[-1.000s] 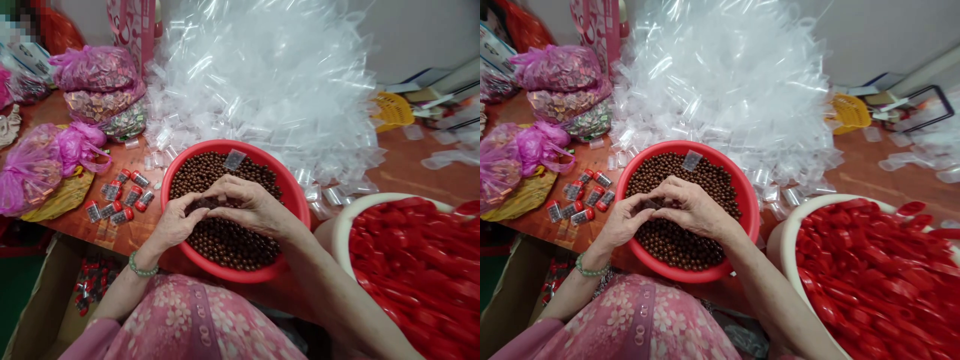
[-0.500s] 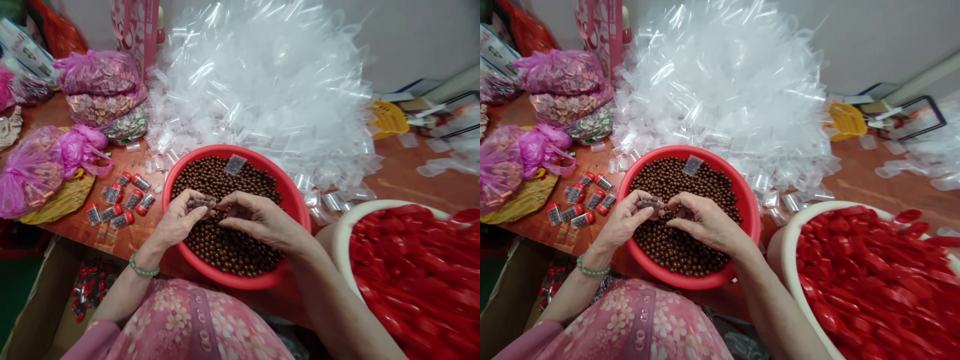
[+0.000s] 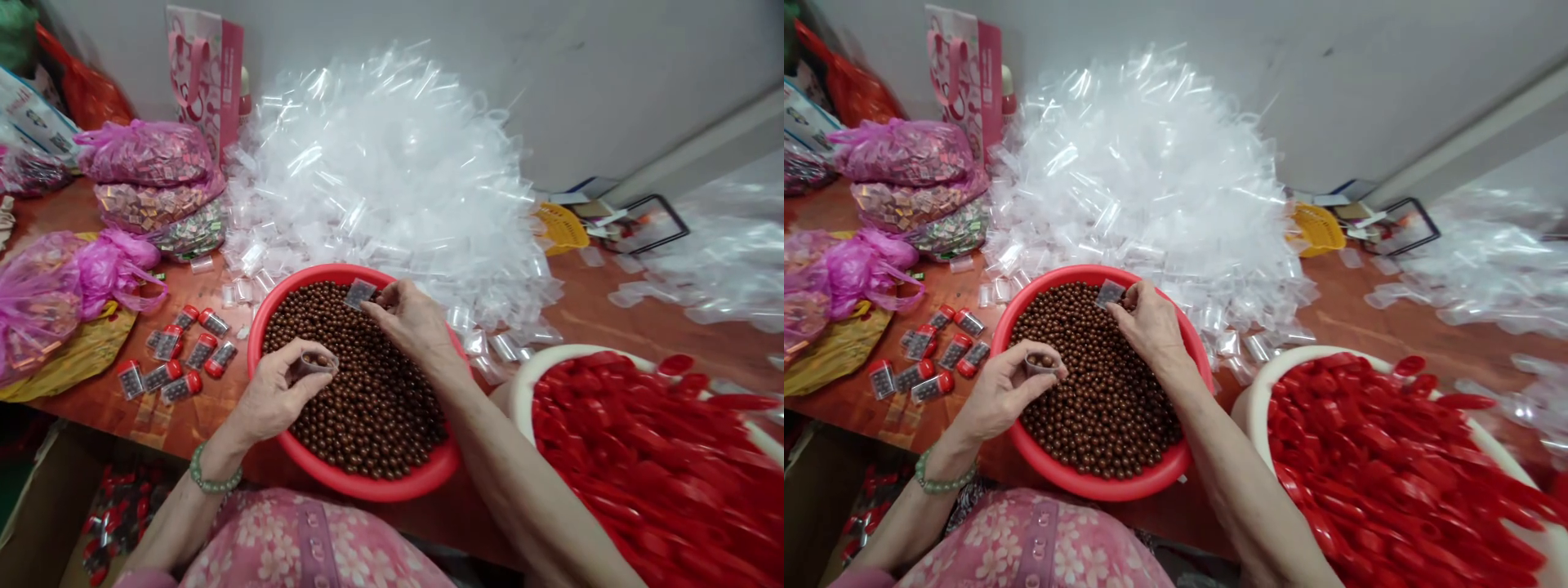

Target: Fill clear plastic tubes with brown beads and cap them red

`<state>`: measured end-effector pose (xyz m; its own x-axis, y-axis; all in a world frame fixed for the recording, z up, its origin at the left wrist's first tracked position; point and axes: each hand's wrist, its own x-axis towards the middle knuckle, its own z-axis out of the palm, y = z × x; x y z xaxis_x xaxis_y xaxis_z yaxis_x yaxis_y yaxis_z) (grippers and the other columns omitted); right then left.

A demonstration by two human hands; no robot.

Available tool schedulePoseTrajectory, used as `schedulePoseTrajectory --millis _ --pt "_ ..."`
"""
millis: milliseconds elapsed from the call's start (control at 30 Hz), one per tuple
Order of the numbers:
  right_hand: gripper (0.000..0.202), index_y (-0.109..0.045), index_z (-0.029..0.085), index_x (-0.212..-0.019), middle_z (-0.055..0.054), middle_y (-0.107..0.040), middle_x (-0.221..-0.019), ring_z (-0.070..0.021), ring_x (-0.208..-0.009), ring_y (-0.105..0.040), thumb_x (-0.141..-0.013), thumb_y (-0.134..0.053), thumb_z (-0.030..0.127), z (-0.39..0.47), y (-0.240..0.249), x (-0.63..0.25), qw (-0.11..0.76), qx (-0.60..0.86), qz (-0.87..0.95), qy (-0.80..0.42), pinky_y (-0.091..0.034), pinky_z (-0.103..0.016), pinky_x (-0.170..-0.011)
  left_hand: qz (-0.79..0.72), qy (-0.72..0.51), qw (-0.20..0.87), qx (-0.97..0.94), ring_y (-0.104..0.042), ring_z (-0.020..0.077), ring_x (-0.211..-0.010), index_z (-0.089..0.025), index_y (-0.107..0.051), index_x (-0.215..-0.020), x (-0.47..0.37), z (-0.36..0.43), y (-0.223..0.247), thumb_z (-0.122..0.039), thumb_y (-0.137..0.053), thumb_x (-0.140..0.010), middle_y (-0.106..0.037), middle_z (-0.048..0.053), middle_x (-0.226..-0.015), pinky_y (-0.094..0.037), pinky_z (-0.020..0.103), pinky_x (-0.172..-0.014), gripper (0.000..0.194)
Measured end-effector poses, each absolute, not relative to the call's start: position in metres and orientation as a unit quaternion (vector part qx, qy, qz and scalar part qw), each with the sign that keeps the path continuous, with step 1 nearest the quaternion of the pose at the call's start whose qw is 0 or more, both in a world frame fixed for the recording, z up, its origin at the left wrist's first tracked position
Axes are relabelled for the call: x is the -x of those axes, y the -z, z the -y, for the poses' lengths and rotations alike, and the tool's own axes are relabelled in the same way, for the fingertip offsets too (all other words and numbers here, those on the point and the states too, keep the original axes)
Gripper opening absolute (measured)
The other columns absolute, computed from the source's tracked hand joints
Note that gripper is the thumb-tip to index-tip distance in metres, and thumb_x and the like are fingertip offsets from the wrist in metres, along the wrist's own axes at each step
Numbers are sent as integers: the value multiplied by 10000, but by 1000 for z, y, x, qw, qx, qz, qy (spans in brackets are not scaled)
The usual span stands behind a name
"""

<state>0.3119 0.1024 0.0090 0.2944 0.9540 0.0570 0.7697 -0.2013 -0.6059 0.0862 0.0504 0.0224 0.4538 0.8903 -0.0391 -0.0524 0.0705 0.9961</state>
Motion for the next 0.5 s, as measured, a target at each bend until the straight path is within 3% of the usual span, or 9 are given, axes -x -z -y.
schedulePoseTrajectory --millis 200,400,500 --pt "228 -519 231 -794 -31 -631 -719 -211 -667 -562 -755 -661 405 -117 1 -315 267 755 588 -111 -438 -340 -654 -379 -402 647 -526 -645 145 -823 -166 -613 -962 -87 -54 -12 -263 -670 -793 -671 32 -855 -522 292 -806 202" --pt "143 -632 207 -827 -100 -684 -813 -262 -763 -606 -829 -603 347 -61 -29 -333 164 750 626 -136 -447 -388 -741 -396 -391 627 -545 -669 139 -812 -180 -631 -982 -78 -55 -10 -289 -696 -798 -689 19 -869 -540 276 -812 223" --pt "150 -654 200 -876 -84 -703 -858 -236 -788 -626 -857 -558 314 -17 -45 -348 217 754 599 -160 -464 -372 -770 -414 -372 599 -576 -685 143 -835 -193 -646 -1003 -79 -59 -5 -291 -697 -813 -705 15 -881 -551 266 -821 220"
